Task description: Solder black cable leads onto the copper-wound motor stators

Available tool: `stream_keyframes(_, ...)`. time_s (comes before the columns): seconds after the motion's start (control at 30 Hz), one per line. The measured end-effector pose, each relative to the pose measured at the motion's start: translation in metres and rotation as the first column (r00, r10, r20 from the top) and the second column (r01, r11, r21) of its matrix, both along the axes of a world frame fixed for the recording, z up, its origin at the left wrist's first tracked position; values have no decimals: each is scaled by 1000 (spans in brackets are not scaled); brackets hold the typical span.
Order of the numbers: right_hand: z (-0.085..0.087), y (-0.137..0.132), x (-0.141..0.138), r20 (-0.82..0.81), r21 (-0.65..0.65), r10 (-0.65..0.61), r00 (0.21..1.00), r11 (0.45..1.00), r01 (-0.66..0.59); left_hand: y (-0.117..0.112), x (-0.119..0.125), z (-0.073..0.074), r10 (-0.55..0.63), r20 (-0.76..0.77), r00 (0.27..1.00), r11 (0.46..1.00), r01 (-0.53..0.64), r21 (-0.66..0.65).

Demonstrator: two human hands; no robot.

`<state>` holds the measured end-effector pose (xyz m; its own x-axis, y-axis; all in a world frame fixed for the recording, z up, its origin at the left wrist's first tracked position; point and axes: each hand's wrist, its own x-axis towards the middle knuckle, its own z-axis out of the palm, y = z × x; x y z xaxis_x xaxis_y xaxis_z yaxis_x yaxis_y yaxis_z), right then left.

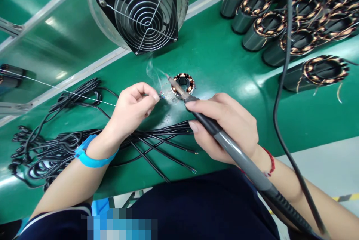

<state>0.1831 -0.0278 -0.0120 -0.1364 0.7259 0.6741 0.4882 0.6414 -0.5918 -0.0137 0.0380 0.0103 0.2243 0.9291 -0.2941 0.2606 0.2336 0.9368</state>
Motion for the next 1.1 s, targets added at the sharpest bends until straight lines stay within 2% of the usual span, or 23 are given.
stream_keyframes(0.1, 17, 3, 1, 155, -66, -60, 986, 995, 71, 0, 1, 0, 1, 11, 1000, 1000, -1, -5)
stream_keyframes(0.2, 36, 8, 1, 329, -139, -82, 941, 981, 134, 1, 1, 1, 3, 12, 1000, 1000, -3, -11)
stream_keyframes(0.3, 44, 16, -1, 321, -181, -84, 943, 972, 148, 1, 2, 2, 3, 9, 1000, 1000, -3, -16)
stream_keyframes(0.37, 40, 22, -4, 262, -179, -73, 962, 976, 123, 1, 2, 3, 5, 8, 1000, 1000, -5, -20)
stream_keyframes(0.63, 4, 31, -12, 154, -161, 29, 988, 987, -4, 0, 2, 4, 8, -5, 1000, 999, -8, -38)
stream_keyframes(0.93, -2, 32, -15, 165, -158, 27, 986, 987, -1, 0, 1, 3, 11, -11, 1000, 999, -12, -39)
stream_keyframes(1.1, -2, 32, -20, 164, -161, -45, 985, 984, 72, 0, 1, 3, -2, 32, 999, 999, 3, -39)
